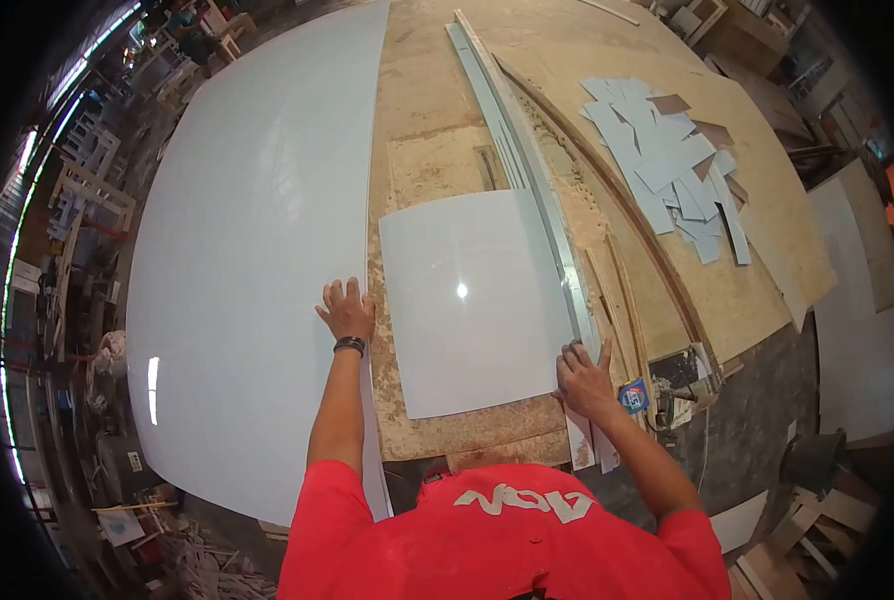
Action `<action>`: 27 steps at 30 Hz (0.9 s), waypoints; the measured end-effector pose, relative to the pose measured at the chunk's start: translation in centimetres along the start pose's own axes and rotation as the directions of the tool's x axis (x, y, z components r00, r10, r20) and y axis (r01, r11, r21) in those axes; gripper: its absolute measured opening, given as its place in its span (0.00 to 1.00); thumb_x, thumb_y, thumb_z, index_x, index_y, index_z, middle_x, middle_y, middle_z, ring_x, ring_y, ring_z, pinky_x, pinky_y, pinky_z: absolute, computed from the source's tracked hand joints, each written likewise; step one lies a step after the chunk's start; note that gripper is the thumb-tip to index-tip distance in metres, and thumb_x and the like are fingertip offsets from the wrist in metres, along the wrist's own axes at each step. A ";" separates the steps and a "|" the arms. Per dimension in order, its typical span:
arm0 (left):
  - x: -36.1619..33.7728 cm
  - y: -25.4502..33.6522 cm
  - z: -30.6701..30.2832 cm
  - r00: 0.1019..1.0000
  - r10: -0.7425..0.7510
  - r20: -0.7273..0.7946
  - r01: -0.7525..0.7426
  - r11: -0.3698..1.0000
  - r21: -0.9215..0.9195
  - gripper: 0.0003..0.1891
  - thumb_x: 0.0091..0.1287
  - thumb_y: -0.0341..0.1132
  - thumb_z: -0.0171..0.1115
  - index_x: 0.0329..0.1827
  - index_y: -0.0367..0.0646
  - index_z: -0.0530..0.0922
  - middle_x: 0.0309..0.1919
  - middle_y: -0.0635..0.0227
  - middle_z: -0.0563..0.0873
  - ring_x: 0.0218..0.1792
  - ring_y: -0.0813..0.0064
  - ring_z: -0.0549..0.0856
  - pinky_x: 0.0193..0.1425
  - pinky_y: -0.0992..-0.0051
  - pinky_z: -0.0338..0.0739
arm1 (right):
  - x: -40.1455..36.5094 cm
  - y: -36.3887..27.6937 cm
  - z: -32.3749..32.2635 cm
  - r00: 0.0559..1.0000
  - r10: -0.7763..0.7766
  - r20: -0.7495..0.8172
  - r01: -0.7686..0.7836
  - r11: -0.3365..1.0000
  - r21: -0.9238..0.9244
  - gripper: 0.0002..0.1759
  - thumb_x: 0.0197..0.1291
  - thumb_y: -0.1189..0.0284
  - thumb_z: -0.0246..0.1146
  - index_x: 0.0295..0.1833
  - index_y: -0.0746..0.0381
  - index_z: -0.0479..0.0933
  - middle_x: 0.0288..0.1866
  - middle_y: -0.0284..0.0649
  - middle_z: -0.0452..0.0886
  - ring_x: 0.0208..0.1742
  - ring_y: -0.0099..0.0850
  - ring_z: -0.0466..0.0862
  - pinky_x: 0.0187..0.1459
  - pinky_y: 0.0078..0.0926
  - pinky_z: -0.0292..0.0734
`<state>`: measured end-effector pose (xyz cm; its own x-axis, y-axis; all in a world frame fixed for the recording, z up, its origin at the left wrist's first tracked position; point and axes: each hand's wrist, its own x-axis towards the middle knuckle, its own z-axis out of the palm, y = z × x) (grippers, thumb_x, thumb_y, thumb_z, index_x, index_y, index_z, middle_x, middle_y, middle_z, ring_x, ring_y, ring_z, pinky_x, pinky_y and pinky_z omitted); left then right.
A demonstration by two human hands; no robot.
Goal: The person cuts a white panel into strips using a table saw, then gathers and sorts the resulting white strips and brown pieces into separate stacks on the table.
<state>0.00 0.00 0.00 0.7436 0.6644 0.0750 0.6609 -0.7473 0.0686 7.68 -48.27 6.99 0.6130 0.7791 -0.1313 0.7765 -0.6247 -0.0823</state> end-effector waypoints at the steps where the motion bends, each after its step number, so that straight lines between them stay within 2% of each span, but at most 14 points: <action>1: -0.5 0.0 -0.4 0.994 0.001 -0.107 -0.005 0.999 -0.041 0.29 0.67 0.46 0.68 0.70 0.51 0.74 0.70 0.55 0.72 0.74 0.48 0.66 0.71 0.32 0.62 | 0.4 -0.3 0.2 1.000 -0.006 -0.015 0.006 1.000 -0.014 0.39 0.48 0.56 0.78 0.64 0.65 0.78 0.70 0.45 0.78 0.77 0.40 0.68 0.73 0.86 0.37; 2: -1.2 -0.2 -0.7 0.977 -0.006 -0.213 -0.011 0.997 -0.080 0.26 0.68 0.45 0.66 0.69 0.49 0.75 0.66 0.53 0.74 0.70 0.48 0.70 0.68 0.37 0.67 | 0.8 -0.6 0.4 0.999 -0.017 -0.030 0.016 1.000 -0.027 0.39 0.48 0.56 0.78 0.64 0.65 0.78 0.69 0.45 0.78 0.77 0.40 0.69 0.73 0.86 0.38; 3: -4.3 3.1 -1.0 0.987 -0.029 -0.158 -0.003 0.979 -0.202 0.27 0.67 0.44 0.67 0.68 0.46 0.75 0.63 0.52 0.75 0.66 0.48 0.72 0.66 0.41 0.69 | -0.7 1.4 -0.8 1.000 -0.020 -0.012 0.019 0.998 -0.065 0.39 0.48 0.56 0.78 0.64 0.65 0.78 0.69 0.45 0.78 0.77 0.40 0.69 0.73 0.86 0.38; 6: -11.7 3.5 -2.3 1.000 -0.009 0.027 0.018 0.941 -0.337 0.33 0.62 0.47 0.71 0.68 0.40 0.74 0.59 0.50 0.75 0.58 0.47 0.74 0.63 0.48 0.72 | -0.1 0.2 -0.6 1.000 -0.009 -0.009 0.009 1.000 -0.016 0.39 0.48 0.57 0.78 0.63 0.66 0.78 0.69 0.45 0.78 0.75 0.40 0.70 0.73 0.86 0.39; 8: -17.5 4.8 -2.0 0.997 0.010 0.080 0.022 0.922 -0.386 0.41 0.58 0.50 0.75 0.71 0.40 0.71 0.59 0.47 0.73 0.60 0.46 0.73 0.65 0.48 0.70 | -0.1 0.3 -0.4 1.000 0.002 -0.009 -0.002 1.000 0.006 0.39 0.47 0.57 0.78 0.64 0.63 0.78 0.68 0.45 0.78 0.74 0.40 0.71 0.73 0.86 0.39; 9: -19.7 5.6 -2.3 0.996 0.008 0.086 0.026 0.922 -0.387 0.41 0.58 0.50 0.75 0.71 0.40 0.71 0.59 0.47 0.73 0.60 0.46 0.73 0.65 0.48 0.70 | -0.1 0.1 -0.5 1.000 0.001 -0.003 -0.001 1.000 0.006 0.39 0.47 0.57 0.78 0.64 0.63 0.78 0.68 0.45 0.78 0.74 0.40 0.71 0.73 0.86 0.39; 11: -22.6 7.1 -3.6 0.979 -0.101 0.174 0.171 0.875 -0.453 0.48 0.54 0.52 0.78 0.75 0.40 0.68 0.61 0.45 0.71 0.62 0.45 0.71 0.68 0.49 0.69 | -0.1 -0.1 -0.8 1.000 -0.020 -0.024 0.020 1.000 -0.016 0.40 0.47 0.58 0.79 0.66 0.60 0.78 0.68 0.46 0.78 0.74 0.41 0.72 0.72 0.87 0.39; 15: -23.4 7.9 -6.8 0.967 -0.007 0.256 0.112 0.911 -0.398 0.54 0.51 0.51 0.79 0.79 0.41 0.62 0.61 0.43 0.68 0.63 0.45 0.70 0.70 0.51 0.67 | -0.4 0.0 -0.4 0.999 -0.036 -0.013 0.036 0.999 -0.041 0.40 0.47 0.58 0.79 0.67 0.57 0.78 0.68 0.48 0.78 0.74 0.41 0.72 0.72 0.87 0.38; 18: -23.4 7.6 -7.0 0.974 0.052 0.221 0.017 0.954 -0.298 0.54 0.49 0.51 0.81 0.79 0.45 0.64 0.63 0.45 0.68 0.64 0.45 0.70 0.70 0.51 0.67 | -0.3 0.0 -0.5 1.000 -0.029 -0.010 0.028 0.999 -0.026 0.40 0.48 0.58 0.78 0.68 0.57 0.78 0.69 0.49 0.78 0.74 0.41 0.72 0.72 0.87 0.38; 20: -23.6 7.4 -7.0 0.987 0.121 0.105 -0.084 0.950 -0.302 0.51 0.49 0.51 0.82 0.78 0.48 0.68 0.64 0.46 0.69 0.64 0.45 0.70 0.69 0.49 0.69 | -0.5 0.1 -0.5 0.999 -0.035 0.003 0.035 0.999 -0.022 0.39 0.49 0.58 0.78 0.68 0.57 0.78 0.69 0.49 0.78 0.74 0.41 0.72 0.72 0.87 0.38; 24: -24.0 7.8 -7.6 0.990 0.115 0.076 -0.086 0.946 -0.314 0.48 0.50 0.47 0.81 0.76 0.47 0.70 0.61 0.46 0.70 0.63 0.46 0.72 0.68 0.51 0.71 | -0.6 0.1 -0.3 1.000 -0.023 0.003 0.023 0.999 -0.029 0.39 0.49 0.57 0.78 0.69 0.57 0.78 0.69 0.49 0.78 0.74 0.41 0.72 0.72 0.87 0.37; 26: -24.0 7.7 -7.6 0.986 0.087 0.140 -0.019 0.904 -0.427 0.49 0.50 0.45 0.80 0.77 0.44 0.68 0.61 0.45 0.72 0.62 0.45 0.73 0.68 0.52 0.72 | -0.6 0.2 -0.2 1.000 -0.029 0.002 0.029 0.999 -0.032 0.39 0.50 0.57 0.77 0.69 0.57 0.78 0.70 0.49 0.77 0.74 0.41 0.72 0.73 0.87 0.37; 27: -23.9 7.6 -7.6 0.986 0.089 0.139 -0.022 0.905 -0.426 0.49 0.50 0.45 0.80 0.77 0.44 0.68 0.61 0.45 0.72 0.62 0.45 0.73 0.68 0.52 0.72 | -0.5 0.2 -0.2 1.000 -0.026 -0.001 0.026 0.999 -0.030 0.39 0.50 0.57 0.77 0.69 0.57 0.78 0.70 0.49 0.77 0.74 0.41 0.72 0.73 0.87 0.37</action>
<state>-13.47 -21.54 6.26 0.8066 0.5883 -0.0581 0.5382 -0.6902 0.4838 7.55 -48.82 7.27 0.5924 0.7953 -0.1285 0.7964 -0.6022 -0.0557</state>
